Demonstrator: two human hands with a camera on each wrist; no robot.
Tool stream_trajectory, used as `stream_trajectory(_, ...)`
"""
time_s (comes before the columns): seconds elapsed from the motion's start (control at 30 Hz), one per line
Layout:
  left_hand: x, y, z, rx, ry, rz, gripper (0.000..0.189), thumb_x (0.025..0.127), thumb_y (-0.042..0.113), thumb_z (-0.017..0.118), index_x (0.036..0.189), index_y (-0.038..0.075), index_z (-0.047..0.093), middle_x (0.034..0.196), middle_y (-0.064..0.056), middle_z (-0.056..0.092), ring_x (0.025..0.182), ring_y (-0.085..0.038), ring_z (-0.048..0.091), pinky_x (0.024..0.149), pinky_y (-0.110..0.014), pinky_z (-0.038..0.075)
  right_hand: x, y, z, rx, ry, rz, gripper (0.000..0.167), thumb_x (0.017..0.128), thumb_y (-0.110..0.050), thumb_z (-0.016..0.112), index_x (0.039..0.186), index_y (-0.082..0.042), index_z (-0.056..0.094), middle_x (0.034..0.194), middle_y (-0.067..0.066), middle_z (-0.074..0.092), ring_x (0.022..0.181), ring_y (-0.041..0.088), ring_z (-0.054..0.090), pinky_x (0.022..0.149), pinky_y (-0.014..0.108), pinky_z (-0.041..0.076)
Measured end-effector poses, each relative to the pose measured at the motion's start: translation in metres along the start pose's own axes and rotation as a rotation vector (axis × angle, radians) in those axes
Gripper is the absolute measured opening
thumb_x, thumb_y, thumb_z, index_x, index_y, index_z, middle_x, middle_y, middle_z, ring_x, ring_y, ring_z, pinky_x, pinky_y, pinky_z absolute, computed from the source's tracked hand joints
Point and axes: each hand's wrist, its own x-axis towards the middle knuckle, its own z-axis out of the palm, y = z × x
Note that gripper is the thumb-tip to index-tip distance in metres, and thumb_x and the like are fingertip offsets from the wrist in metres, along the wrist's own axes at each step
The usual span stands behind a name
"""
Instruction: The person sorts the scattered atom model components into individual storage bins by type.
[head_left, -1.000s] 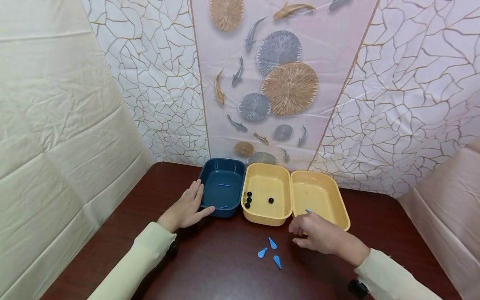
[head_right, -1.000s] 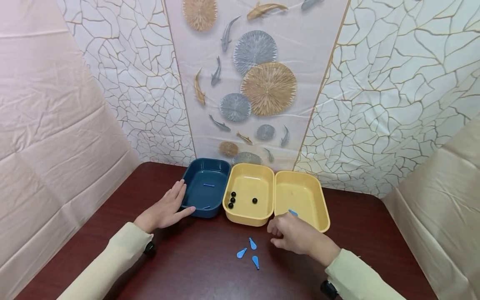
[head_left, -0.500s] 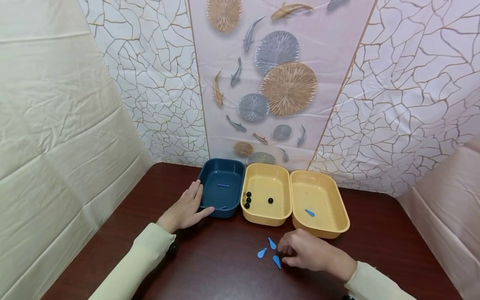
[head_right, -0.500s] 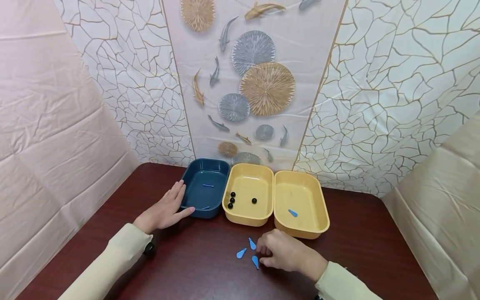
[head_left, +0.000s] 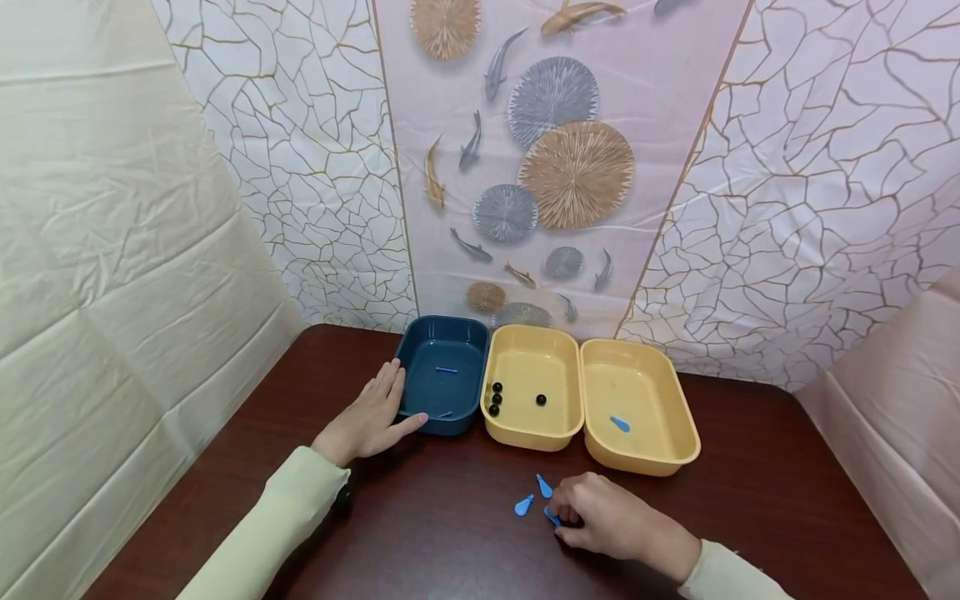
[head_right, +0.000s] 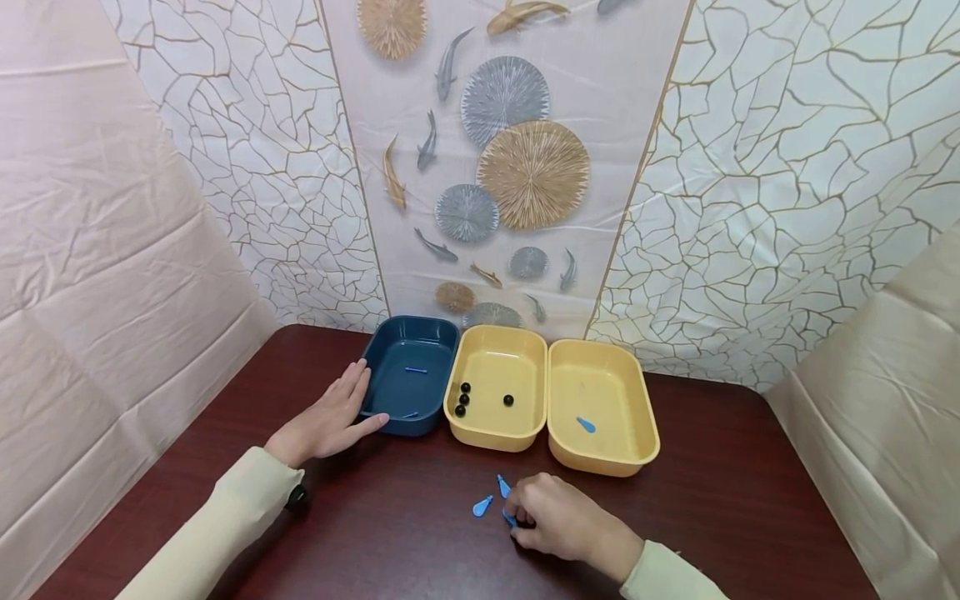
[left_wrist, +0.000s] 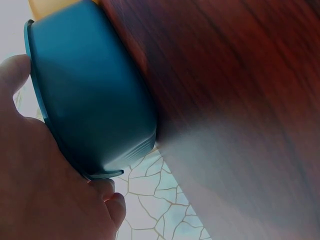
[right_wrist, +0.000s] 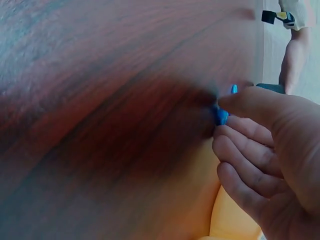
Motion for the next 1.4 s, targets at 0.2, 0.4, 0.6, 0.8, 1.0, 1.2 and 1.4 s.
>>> stream_trajectory(0.2,0.0,0.001,-0.001,-0.001,0.007,0.0,0.101,0.105,0.066,0.045,0.166,-0.007,0.014,0.177,-0.024,0.005,0.166,-0.043,0.006,0.133,-0.06,0.017,0.001,0.002,0.004,0.042,0.028,0.013,0.014,0.087,-0.003,0.08,0.091,-0.015,0.075,0.081,-0.012,0.065,0.072,-0.008,0.056,0.063,0.012,0.051)
stream_trajectory(0.4,-0.001,0.002,-0.001,-0.007,-0.001,-0.006,0.1,0.105,0.065,0.045,0.166,-0.007,0.014,0.177,-0.024,0.004,0.165,-0.044,0.006,0.133,-0.06,0.017,-0.002,0.01,0.003,0.135,0.041,-0.01,0.015,0.088,-0.002,0.079,0.092,-0.015,0.076,0.084,-0.013,0.07,0.074,-0.009,0.061,0.064,0.016,0.056)
stream_trajectory(0.6,-0.002,0.002,-0.001,-0.012,-0.005,-0.01,0.1,0.105,0.065,0.046,0.166,-0.007,0.013,0.178,-0.024,0.003,0.165,-0.044,0.006,0.133,-0.06,0.017,-0.007,0.018,-0.003,0.17,0.099,-0.047,0.017,0.088,-0.001,0.078,0.094,-0.017,0.076,0.088,-0.009,0.074,0.075,-0.009,0.062,0.063,0.019,0.058)
stream_trajectory(0.8,-0.001,0.002,-0.001,-0.011,-0.001,-0.009,0.101,0.105,0.066,0.045,0.166,-0.007,0.013,0.178,-0.023,0.004,0.166,-0.043,0.006,0.133,-0.06,0.016,-0.013,0.025,-0.013,0.164,0.164,-0.056,0.017,0.085,0.001,0.079,0.091,-0.014,0.075,0.083,-0.012,0.072,0.073,-0.009,0.062,0.062,0.022,0.059)
stream_trajectory(1.0,-0.001,0.002,0.0,-0.012,0.002,-0.004,0.101,0.105,0.066,0.045,0.166,-0.007,0.014,0.177,-0.024,0.005,0.165,-0.043,0.006,0.133,-0.059,0.016,-0.022,0.031,-0.03,0.144,0.182,0.038,0.017,0.085,0.0,0.081,0.09,-0.015,0.075,0.081,-0.014,0.071,0.072,-0.007,0.063,0.063,0.023,0.06)
stream_trajectory(1.2,0.0,0.001,0.0,-0.011,0.004,-0.004,0.101,0.105,0.066,0.045,0.166,-0.007,0.013,0.177,-0.024,0.005,0.166,-0.043,0.006,0.133,-0.059,0.016,-0.03,0.037,-0.054,0.066,0.235,0.07,0.019,0.084,0.001,0.082,0.091,-0.015,0.076,0.082,-0.014,0.072,0.073,-0.007,0.064,0.064,0.023,0.06)
stream_trajectory(1.4,0.001,0.0,0.001,-0.006,-0.004,-0.01,0.101,0.104,0.068,0.044,0.166,-0.006,0.013,0.178,-0.023,0.002,0.166,-0.042,0.005,0.134,-0.059,0.015,-0.039,0.042,-0.08,0.008,0.247,0.104,0.019,0.083,0.002,0.081,0.09,-0.014,0.075,0.084,-0.012,0.071,0.076,-0.006,0.063,0.066,0.026,0.061)
